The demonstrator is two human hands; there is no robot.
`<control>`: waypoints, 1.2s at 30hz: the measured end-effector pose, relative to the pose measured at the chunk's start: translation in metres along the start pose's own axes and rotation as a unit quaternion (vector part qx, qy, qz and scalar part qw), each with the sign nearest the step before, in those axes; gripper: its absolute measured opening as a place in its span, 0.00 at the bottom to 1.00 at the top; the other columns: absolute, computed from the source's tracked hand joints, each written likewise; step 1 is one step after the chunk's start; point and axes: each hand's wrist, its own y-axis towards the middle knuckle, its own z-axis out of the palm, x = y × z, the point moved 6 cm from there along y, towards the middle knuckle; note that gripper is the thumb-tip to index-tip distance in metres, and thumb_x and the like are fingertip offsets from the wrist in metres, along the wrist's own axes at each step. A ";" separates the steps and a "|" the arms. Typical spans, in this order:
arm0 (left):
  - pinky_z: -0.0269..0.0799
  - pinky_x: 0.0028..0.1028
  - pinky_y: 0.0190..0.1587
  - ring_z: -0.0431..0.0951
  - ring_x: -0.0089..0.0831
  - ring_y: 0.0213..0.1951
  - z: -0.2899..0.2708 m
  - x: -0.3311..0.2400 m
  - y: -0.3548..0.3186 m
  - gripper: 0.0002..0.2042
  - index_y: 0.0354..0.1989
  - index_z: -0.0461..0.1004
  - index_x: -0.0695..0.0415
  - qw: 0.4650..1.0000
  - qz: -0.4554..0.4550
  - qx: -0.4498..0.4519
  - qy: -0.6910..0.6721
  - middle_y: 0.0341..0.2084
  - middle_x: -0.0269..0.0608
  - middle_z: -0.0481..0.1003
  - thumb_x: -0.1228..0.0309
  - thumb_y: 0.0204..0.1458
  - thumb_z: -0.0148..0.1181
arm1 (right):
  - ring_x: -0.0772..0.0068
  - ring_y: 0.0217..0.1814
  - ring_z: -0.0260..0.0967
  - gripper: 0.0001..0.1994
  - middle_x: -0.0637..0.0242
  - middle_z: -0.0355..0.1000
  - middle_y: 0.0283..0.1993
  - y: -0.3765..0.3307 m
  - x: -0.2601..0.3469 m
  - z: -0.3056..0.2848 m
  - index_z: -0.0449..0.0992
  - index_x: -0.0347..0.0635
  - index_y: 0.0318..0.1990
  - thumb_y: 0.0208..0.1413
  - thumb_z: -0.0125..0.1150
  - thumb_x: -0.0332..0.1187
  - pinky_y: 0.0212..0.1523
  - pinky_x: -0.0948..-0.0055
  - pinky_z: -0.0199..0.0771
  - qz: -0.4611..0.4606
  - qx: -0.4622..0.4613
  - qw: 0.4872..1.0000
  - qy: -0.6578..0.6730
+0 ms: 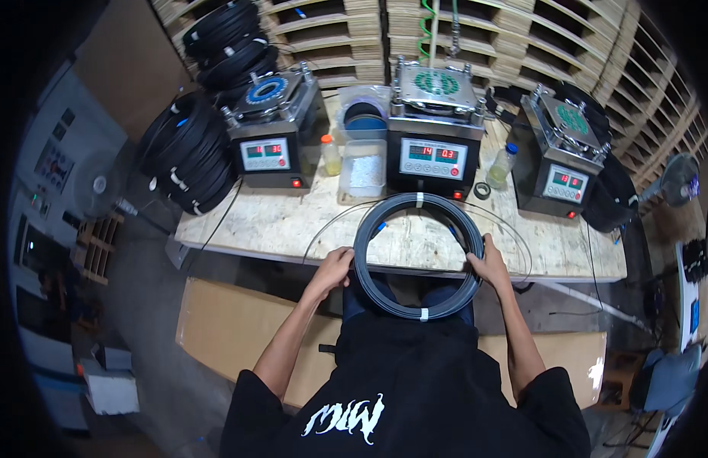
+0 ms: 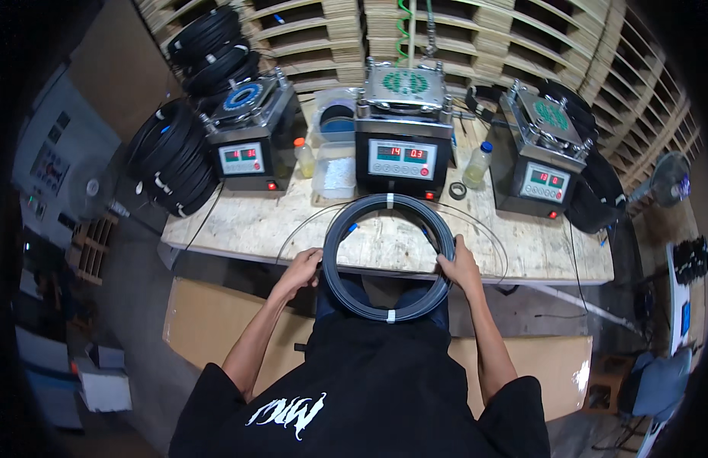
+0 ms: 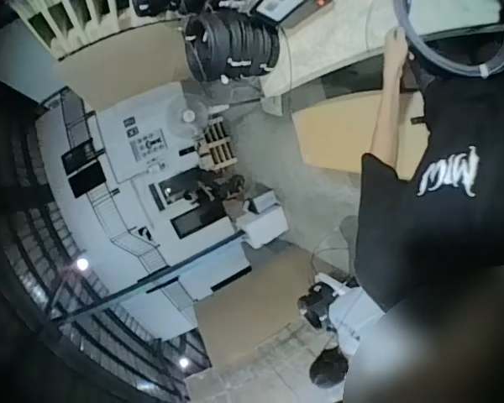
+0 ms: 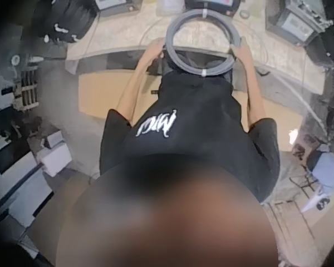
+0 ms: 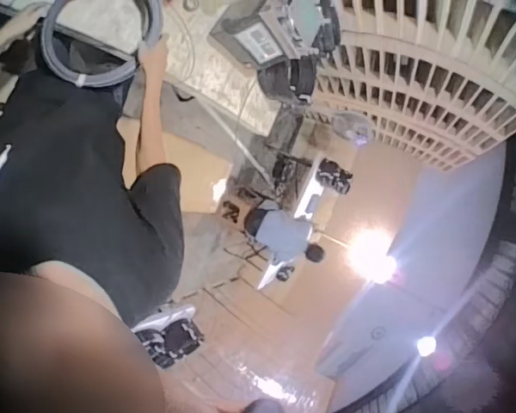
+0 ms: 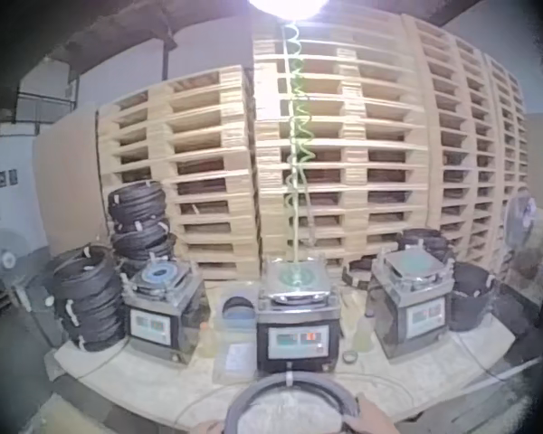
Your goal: Polishing fiber optic cable connectors using industrial machinery and cleaning solutions.
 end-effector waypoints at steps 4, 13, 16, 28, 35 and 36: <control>0.64 0.25 0.23 0.69 0.24 0.20 0.019 0.017 -0.011 0.21 0.46 0.71 0.62 0.977 0.053 -0.086 -0.186 0.27 0.39 0.75 0.53 0.68 0.41 | 0.37 0.42 0.74 0.26 0.41 0.74 0.38 -0.012 0.004 0.002 0.59 0.38 0.54 0.53 0.64 0.35 0.41 0.53 0.72 -0.050 -0.041 0.995 0.076; 0.66 0.29 0.32 0.70 0.23 0.27 0.005 0.000 -0.053 0.26 0.28 0.75 0.60 0.934 0.175 -0.283 -0.128 0.20 0.34 0.71 0.47 0.63 0.56 | 0.61 0.31 0.72 0.27 0.54 0.70 0.32 -0.029 0.094 -0.031 0.55 0.39 0.58 0.54 0.61 0.31 0.35 0.64 0.71 -0.129 -0.116 0.981 0.091; 0.68 0.28 0.35 0.72 0.23 0.29 -0.025 -0.012 -0.084 0.19 0.37 0.76 0.62 0.895 0.226 -0.356 -0.145 0.24 0.34 0.74 0.54 0.65 0.58 | 0.60 0.33 0.73 0.32 0.54 0.73 0.35 -0.018 0.142 -0.031 0.55 0.41 0.65 0.53 0.60 0.27 0.36 0.66 0.71 -0.166 -0.084 0.973 0.134; 0.64 0.29 0.37 0.69 0.25 0.30 -0.258 -0.088 -0.119 0.23 0.33 0.74 0.63 0.773 0.281 -0.566 -0.057 0.25 0.36 0.73 0.53 0.69 0.48 | 0.44 0.41 0.70 0.41 0.46 0.69 0.45 0.095 0.405 0.031 0.57 0.40 0.72 0.45 0.63 0.29 0.44 0.57 0.73 -0.413 -0.040 0.897 0.154; 0.62 0.25 0.32 0.67 0.20 0.27 -0.371 -0.130 -0.015 0.23 0.34 0.75 0.61 0.816 0.293 -0.485 -0.116 0.25 0.33 0.72 0.51 0.68 0.49 | 0.47 0.33 0.74 0.42 0.45 0.73 0.41 0.170 0.476 0.054 0.55 0.38 0.72 0.47 0.63 0.30 0.38 0.58 0.75 -0.417 -0.091 0.891 0.156; 0.63 0.25 0.32 0.67 0.21 0.28 -0.379 -0.131 -0.004 0.23 0.34 0.75 0.61 0.825 0.294 -0.469 -0.111 0.25 0.34 0.73 0.51 0.68 0.49 | 0.47 0.31 0.75 0.42 0.45 0.74 0.40 0.178 0.475 0.063 0.54 0.38 0.72 0.47 0.64 0.30 0.37 0.58 0.75 -0.371 -0.056 0.908 0.184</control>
